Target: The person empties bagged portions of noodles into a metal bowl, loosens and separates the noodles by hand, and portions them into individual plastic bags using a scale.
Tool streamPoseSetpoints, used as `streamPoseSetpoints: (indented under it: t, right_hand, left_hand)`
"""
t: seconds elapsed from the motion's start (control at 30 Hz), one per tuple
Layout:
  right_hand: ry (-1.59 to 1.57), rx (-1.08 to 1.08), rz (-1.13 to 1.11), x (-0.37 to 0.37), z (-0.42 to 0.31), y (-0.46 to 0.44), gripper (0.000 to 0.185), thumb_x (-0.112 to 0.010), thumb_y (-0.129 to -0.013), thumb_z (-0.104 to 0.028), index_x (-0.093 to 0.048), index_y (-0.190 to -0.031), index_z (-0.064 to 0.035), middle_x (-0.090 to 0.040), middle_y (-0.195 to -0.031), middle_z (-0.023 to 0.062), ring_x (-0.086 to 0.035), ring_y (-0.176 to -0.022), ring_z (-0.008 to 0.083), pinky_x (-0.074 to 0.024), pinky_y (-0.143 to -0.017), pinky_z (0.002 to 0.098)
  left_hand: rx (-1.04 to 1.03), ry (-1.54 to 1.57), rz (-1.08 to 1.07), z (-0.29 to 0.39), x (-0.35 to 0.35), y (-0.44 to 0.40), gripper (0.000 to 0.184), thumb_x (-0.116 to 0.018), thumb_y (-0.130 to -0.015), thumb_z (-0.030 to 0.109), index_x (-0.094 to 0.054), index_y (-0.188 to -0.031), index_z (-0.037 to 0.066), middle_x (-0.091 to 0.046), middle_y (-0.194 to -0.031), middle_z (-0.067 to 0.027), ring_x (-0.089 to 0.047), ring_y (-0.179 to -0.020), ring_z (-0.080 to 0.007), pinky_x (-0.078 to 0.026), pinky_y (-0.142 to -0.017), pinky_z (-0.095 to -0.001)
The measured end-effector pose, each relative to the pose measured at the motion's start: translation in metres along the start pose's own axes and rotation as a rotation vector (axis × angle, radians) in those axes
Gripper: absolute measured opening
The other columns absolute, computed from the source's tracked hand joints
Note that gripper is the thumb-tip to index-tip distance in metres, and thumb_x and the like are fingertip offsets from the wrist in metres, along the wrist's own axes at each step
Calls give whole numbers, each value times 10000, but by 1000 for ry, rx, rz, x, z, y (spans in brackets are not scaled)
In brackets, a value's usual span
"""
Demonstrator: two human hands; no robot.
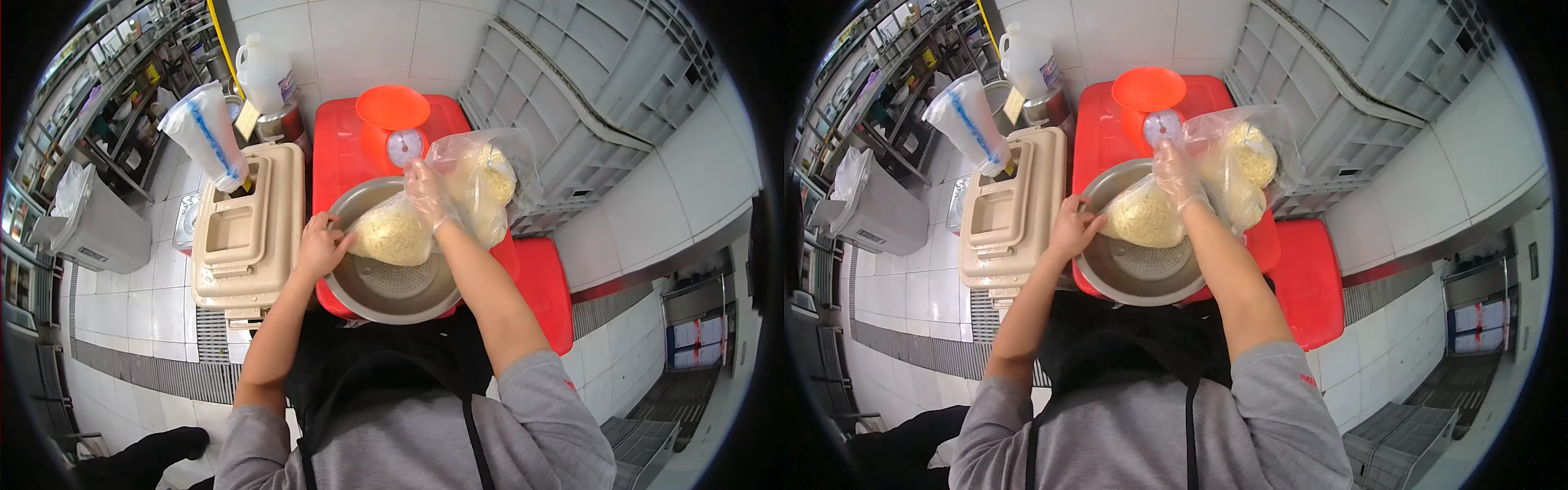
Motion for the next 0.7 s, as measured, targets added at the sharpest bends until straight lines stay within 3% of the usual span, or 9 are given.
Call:
streamPoseSetpoints:
  t: [0.1, 0.2, 0.27, 0.3, 0.37, 0.4, 0.5, 0.63, 0.7]
  right_hand:
    - [59, 341, 104, 11, -33, 6, 226, -508, -850, -171, -598, -1035, -79, -640, -943, 135, -602, -872, 317, -468, -766, 428]
    - [318, 564, -45, 16, -61, 9, 286, -536, -796, -158, -611, -1067, -104, -641, -968, 114, -607, -873, 275, -467, -783, 403]
    - [308, 695, -62, 10, -90, 27, 282, -519, -793, -170, -609, -1053, -108, -635, -915, 101, -597, -871, 271, -442, -820, 418]
    - [308, 760, -68, 6, -101, 37, 280, -511, -791, -177, -607, -1046, -109, -632, -889, 94, -592, -870, 269, -430, -838, 425]
    - [346, 904, -28, -17, -93, 63, 299, -498, -791, -174, -609, -1058, -101, -630, -919, 88, -580, -907, 269, -403, -873, 438]
    - [358, 982, -9, -21, -96, 74, 308, -492, -791, -173, -610, -1065, -97, -629, -934, 84, -574, -926, 270, -389, -890, 444]
    - [669, 486, -503, -33, -87, 67, 412, -532, -779, -241, -548, -1174, -127, -586, -1131, 60, -517, -1040, 242, -396, -870, 446]
    - [480, 605, -321, 23, -72, 110, 335, -534, -779, -231, -595, -1094, -138, -583, -1073, 64, -496, -1063, 244, -360, -905, 448]
    - [371, 659, -270, 32, -48, 123, 285, -537, -768, -201, -637, -1029, -142, -606, -969, 78, -522, -1024, 246, -348, -919, 443]
  left_hand:
    - [-85, -152, 33, 4, -7, 4, 264, -648, -781, 306, -711, -687, 67, -550, -1068, -145, -485, -1067, -318, -391, -913, -413]
    - [-113, -188, 19, 13, -1, 10, 151, -642, -770, 212, -698, -733, 77, -551, -1073, -158, -483, -1068, -342, -394, -908, -420]
    - [-13, 33, 93, 0, -3, -1, 113, -614, -762, 128, -657, -823, 42, -546, -1033, -187, -486, -1041, -363, -396, -903, -437]
    - [34, 147, 130, -4, -3, -12, 130, -601, -758, 86, -636, -867, 25, -544, -1013, -201, -488, -1027, -373, -397, -900, -446]
    - [30, -26, 263, -21, -2, -30, 310, -564, -755, 43, -542, -1064, 39, -519, -1074, -204, -524, -955, -395, -428, -852, -452]
    - [168, -11, 137, -32, -8, -37, 353, -561, -759, 46, -514, -1108, 41, -521, -1076, -204, -533, -953, -401, -435, -844, -454]
    - [369, 112, -29, -53, -15, -34, 456, -564, -767, 56, -440, -1206, 49, -521, -1095, -214, -549, -969, -403, -447, -842, -451]
    - [599, 447, 153, -65, -31, 15, 519, -581, -768, 64, -412, -1258, 70, -459, -1210, -248, -508, -1068, -404, -427, -892, -438]
    - [511, 349, 237, -35, -15, 35, 516, -603, -754, 57, -430, -1240, 46, -385, -1288, -242, -431, -1147, -423, -390, -939, -426]
Point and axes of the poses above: each hand's wrist, its own y-axis away from the middle knuckle, its own x-axis out of the back of the hand, z = x × y, the point moved 5 cm from there along -y, towards the middle knuckle
